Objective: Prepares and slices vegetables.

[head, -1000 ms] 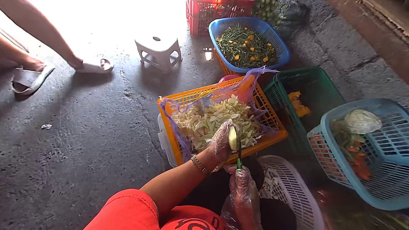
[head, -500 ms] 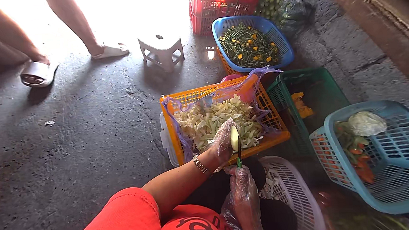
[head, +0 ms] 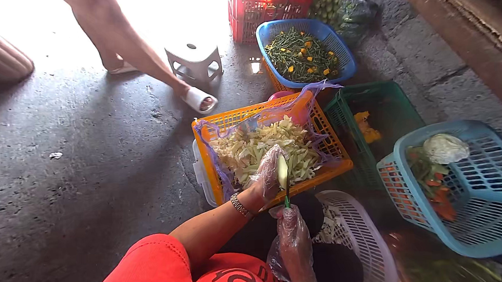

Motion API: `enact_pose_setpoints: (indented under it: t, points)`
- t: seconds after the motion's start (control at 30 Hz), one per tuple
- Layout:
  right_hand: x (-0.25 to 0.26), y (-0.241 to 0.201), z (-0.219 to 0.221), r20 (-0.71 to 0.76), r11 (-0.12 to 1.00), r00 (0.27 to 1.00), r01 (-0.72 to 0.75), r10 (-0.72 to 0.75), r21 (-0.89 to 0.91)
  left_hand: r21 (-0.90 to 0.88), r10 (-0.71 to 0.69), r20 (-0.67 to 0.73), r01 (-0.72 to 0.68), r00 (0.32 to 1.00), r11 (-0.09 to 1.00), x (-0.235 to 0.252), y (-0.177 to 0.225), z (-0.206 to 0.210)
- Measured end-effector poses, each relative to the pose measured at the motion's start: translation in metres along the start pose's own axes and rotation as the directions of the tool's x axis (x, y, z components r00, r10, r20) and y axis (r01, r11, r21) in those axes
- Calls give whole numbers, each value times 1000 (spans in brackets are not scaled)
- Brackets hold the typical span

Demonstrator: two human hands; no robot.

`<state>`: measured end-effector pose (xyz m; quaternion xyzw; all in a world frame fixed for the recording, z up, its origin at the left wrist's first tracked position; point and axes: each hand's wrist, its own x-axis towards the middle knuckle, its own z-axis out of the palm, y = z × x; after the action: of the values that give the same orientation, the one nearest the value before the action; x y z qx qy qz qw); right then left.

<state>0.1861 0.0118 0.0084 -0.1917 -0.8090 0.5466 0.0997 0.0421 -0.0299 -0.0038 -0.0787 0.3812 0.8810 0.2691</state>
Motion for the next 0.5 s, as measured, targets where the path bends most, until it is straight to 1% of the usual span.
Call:
enact_pose_setpoints:
  t: [0.07, 0.13, 0.2, 0.23, 0.3, 0.37, 0.4, 0.43, 0.47, 0.5]
  points:
    - [1, 3, 1, -19, 999, 1000, 24, -24, -38, -72, -114, 42, 117, 993, 991, -5, 2, 1]
    - [1, 6, 3, -27, 995, 999, 39, -42, -95, -113, -227, 113, 239, 967, 964, -7, 0, -1]
    - [0, 8, 3, -33, 991, 998, 46, -50, -123, -102, -277, 140, 292, 951, 951, -8, -2, -2]
    - [0, 10, 3, -39, 992, 998, 52, -57, -119, -82, -258, 131, 270, 957, 959, -7, -3, -2]
    - [-1, 14, 1, -33, 995, 998, 54, -57, -81, 13, -141, 77, 141, 987, 990, -6, -4, -2]
    - [-3, 16, 1, -16, 998, 999, 51, -52, -32, 195, 7, -17, -4, 1000, 981, -4, 0, 2]
    - [-3, 16, 1, -9, 999, 999, 53, -54, -12, 254, 49, -27, -40, 998, 966, -3, 3, 2]
    - [-3, 16, 2, -6, 998, 998, 62, -62, -6, 266, 63, -15, -56, 998, 962, -3, 4, 2]
    - [-2, 16, 2, -10, 997, 997, 73, -74, -18, 231, 39, 22, -43, 999, 972, -3, 4, 1]
    - [-1, 15, 2, -22, 995, 996, 87, -88, -47, 165, -14, 82, 1, 997, 986, -4, 1, -1]
